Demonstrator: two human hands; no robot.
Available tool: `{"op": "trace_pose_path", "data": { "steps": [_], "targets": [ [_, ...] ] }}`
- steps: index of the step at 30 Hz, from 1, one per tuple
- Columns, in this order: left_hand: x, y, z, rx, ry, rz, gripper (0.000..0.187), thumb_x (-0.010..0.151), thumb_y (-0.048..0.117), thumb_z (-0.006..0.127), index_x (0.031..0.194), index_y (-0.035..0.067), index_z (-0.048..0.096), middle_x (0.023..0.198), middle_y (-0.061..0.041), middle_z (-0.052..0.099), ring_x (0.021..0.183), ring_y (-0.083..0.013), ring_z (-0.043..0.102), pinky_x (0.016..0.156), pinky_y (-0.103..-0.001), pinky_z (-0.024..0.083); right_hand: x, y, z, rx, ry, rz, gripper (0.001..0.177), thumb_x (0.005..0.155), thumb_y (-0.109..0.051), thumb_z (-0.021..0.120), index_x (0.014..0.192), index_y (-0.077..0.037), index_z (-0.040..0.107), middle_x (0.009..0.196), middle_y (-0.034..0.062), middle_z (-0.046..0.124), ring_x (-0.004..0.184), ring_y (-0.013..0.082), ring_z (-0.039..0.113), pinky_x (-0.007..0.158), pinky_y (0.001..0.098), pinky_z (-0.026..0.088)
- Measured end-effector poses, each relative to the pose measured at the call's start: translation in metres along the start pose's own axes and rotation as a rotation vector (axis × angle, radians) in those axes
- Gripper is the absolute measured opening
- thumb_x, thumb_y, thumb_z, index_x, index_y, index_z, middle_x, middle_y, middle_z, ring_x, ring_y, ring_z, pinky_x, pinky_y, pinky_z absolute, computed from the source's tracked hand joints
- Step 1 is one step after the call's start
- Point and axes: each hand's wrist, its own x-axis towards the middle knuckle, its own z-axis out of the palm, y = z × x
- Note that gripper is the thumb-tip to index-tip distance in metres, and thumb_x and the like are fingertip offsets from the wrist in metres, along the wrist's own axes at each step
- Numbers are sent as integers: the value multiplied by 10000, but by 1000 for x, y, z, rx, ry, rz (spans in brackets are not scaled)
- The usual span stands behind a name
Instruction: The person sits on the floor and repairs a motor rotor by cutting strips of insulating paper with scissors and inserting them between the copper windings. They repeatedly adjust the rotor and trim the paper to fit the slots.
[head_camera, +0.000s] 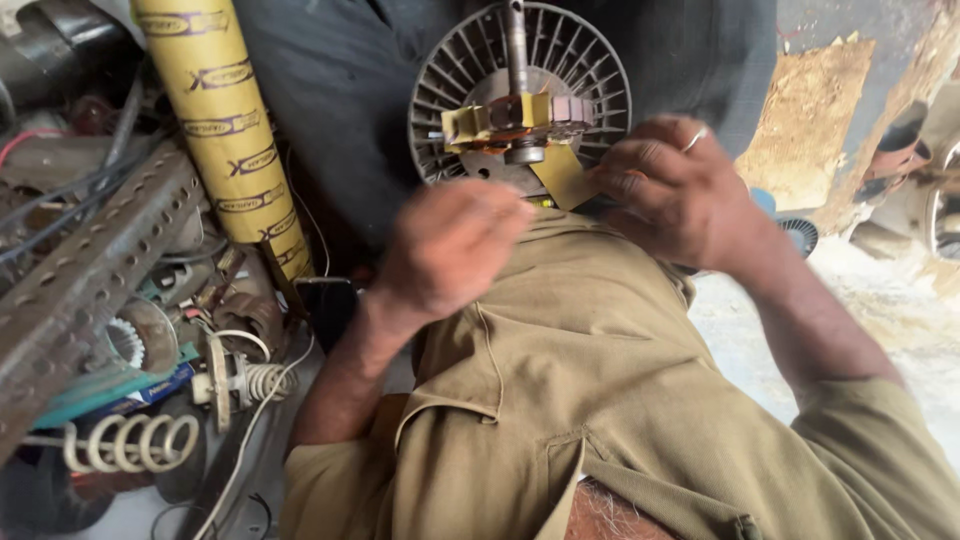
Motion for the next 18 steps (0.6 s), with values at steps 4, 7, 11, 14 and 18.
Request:
{"op": "trace_pose_path", "data": {
  "steps": [4,7,11,14,18],
  "targets": [
    [-7,3,31,132,-176,-18,214,971,98,660,1121,-38,729,1134,-162,719,1070,-279,679,930,-398,564,-7,-10,19,-13,107,-31,322,723,-139,871,1020,-53,781,1116,110,721,1114,346,635,971,456,492],
    [-4,4,38,39,-96,-40,190,933,106,676,1063,-26,717,1077,-159,726,1013,-295,709,881,-416,572,-6,-12,20,182,153,15,261,772,-113,851,1008,-37,769,1061,103,722,1079,299,670,934,434,531],
    [-6,20,30,-271,57,-171,150,999,65,743,1131,8,699,1108,-121,709,992,-257,747,870,-343,637,-7,-18,15,314,174,85,319,890,-182,842,1109,14,718,1089,137,715,1080,279,698,929,395,584],
    [-8,24,16,-612,263,-411,371,992,52,707,1310,-36,539,1177,-143,685,1009,-201,729,839,-306,652,-6,-19,6,51,-6,74,330,897,-152,787,1187,-4,731,1143,146,731,1116,298,692,936,401,578],
    [-18,18,-7,-601,428,-526,269,952,27,766,1202,62,674,1041,-81,684,727,-75,670,581,-215,534,-11,-24,3,-154,-146,21,443,866,-126,696,1299,-43,659,1284,153,697,1228,328,648,1041,443,557]
  ]
}}
